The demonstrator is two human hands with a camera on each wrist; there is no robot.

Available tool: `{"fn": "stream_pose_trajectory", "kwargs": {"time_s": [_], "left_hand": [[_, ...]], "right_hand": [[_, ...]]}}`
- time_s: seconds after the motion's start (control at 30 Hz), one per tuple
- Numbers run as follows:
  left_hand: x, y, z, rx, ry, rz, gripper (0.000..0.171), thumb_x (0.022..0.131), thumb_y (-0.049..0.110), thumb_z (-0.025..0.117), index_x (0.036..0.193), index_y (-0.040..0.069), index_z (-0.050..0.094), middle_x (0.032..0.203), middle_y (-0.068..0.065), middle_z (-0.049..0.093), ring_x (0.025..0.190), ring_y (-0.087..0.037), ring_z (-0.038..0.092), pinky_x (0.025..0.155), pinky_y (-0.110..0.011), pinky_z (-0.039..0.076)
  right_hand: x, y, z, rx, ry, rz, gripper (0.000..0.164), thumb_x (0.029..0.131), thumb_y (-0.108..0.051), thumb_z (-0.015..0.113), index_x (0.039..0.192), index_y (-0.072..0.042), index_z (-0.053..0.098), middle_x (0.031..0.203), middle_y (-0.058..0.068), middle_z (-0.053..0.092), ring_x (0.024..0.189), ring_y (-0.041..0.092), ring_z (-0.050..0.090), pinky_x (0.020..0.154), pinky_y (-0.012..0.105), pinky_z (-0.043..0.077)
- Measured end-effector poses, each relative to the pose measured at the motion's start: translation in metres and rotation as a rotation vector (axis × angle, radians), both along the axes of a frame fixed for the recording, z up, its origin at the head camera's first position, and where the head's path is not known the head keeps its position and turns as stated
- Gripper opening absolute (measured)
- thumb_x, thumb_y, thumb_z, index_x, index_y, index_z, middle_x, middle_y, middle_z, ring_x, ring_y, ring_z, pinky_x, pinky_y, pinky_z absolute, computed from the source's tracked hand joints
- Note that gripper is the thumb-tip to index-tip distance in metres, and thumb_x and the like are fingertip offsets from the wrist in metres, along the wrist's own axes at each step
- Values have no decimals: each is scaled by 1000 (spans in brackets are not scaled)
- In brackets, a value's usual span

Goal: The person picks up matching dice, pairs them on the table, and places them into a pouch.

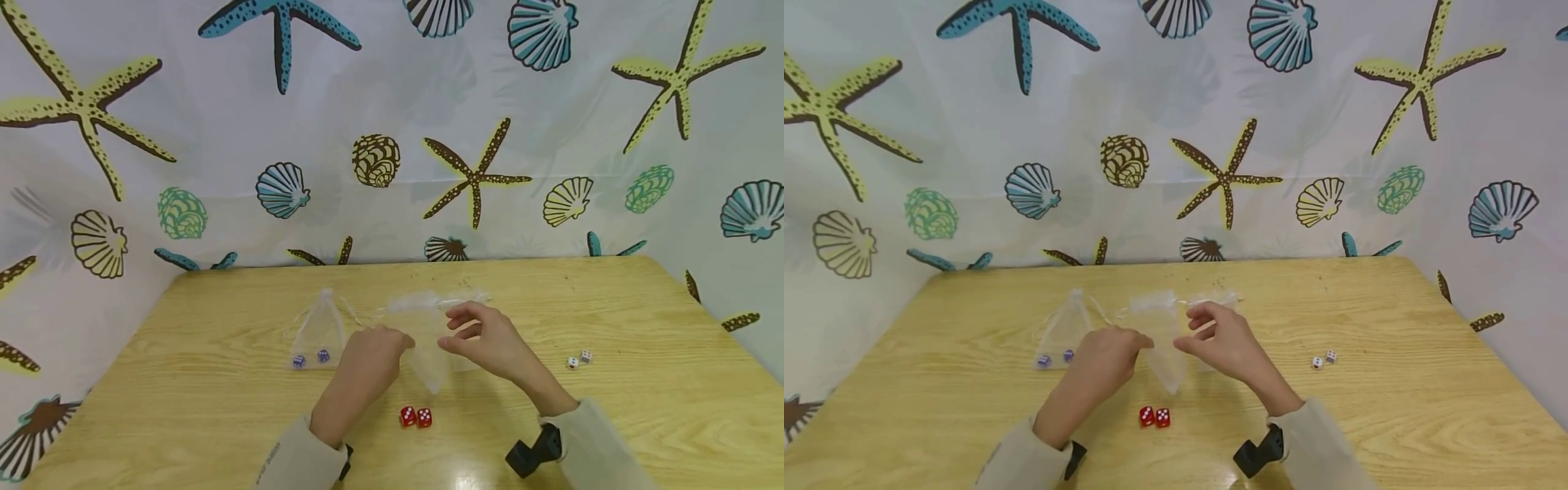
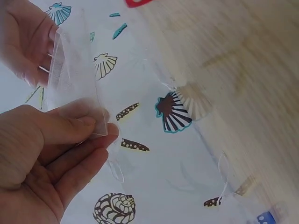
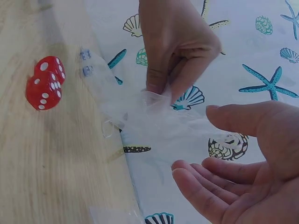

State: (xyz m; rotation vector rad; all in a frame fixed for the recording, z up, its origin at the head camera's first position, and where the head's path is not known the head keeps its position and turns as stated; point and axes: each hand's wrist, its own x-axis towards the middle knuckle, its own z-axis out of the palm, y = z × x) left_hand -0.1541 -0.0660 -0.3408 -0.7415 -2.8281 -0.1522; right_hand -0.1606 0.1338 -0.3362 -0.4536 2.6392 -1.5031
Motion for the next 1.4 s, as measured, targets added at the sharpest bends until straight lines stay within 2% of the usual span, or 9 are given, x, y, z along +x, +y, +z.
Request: {"fn": "stream_pose_trajectory", "kwargs": {"time_s": [0.13,0.37,0.67,0.93,1.03,1.2,1.3,1.4], "left_hand": [[4,4,6,-37,16,-20,28,82,-5,66,98,16,76,92,0,74,60,-13,62,50,-25,48],[10,6,7,-37,59,-54,26,82,-3,66,95,16,77,87,1,74,59,-14,63,44,-23,45],[9,6,4,-9,115,-81,25,81,-3,67,92,16,77,84,2,74,60,-12,64,43,-20,42],[9,5,6,2,110,-102,18,82,0,68,89,14,76,81,0,72,64,-14,65,48,-22,47],[7,2,7,43,78,-121,12,83,4,70,90,13,74,83,-1,72,70,-17,67,56,-26,52],[5,-7,14,138,-65,-122,17,85,17,71,100,11,73,97,-4,72,85,-20,68,70,-34,56],[4,-12,18,217,-110,-110,20,86,21,71,102,9,72,101,-5,72,87,-22,68,71,-36,56],[1,-18,21,321,-109,-60,19,87,21,69,100,8,73,100,-6,72,85,-22,68,68,-35,55]], "right_hand": [[0,-6,-2,-49,-24,-15,43,87,-17,68,122,4,56,109,19,63,91,24,67,71,36,58],[-1,-7,-6,-100,15,-67,20,87,-5,65,103,7,63,90,18,68,74,20,69,60,31,58],[-5,-2,-4,-142,7,-95,21,87,-3,65,104,11,64,92,21,70,70,19,69,60,35,58],[-6,1,-3,-153,-3,-100,22,87,-4,65,105,10,63,93,21,70,70,18,69,61,33,58],[-6,4,-1,-151,7,-102,22,88,-4,65,105,10,63,94,21,70,70,18,69,61,30,58],[-6,8,3,-165,12,-100,23,88,-4,65,105,11,63,93,22,69,71,19,69,62,30,58],[-6,10,5,-175,8,-102,22,88,-4,64,103,11,63,93,23,69,71,18,69,62,30,58],[-6,11,8,-182,6,-106,22,88,-4,64,103,11,62,92,22,69,71,16,69,63,32,58]]}}
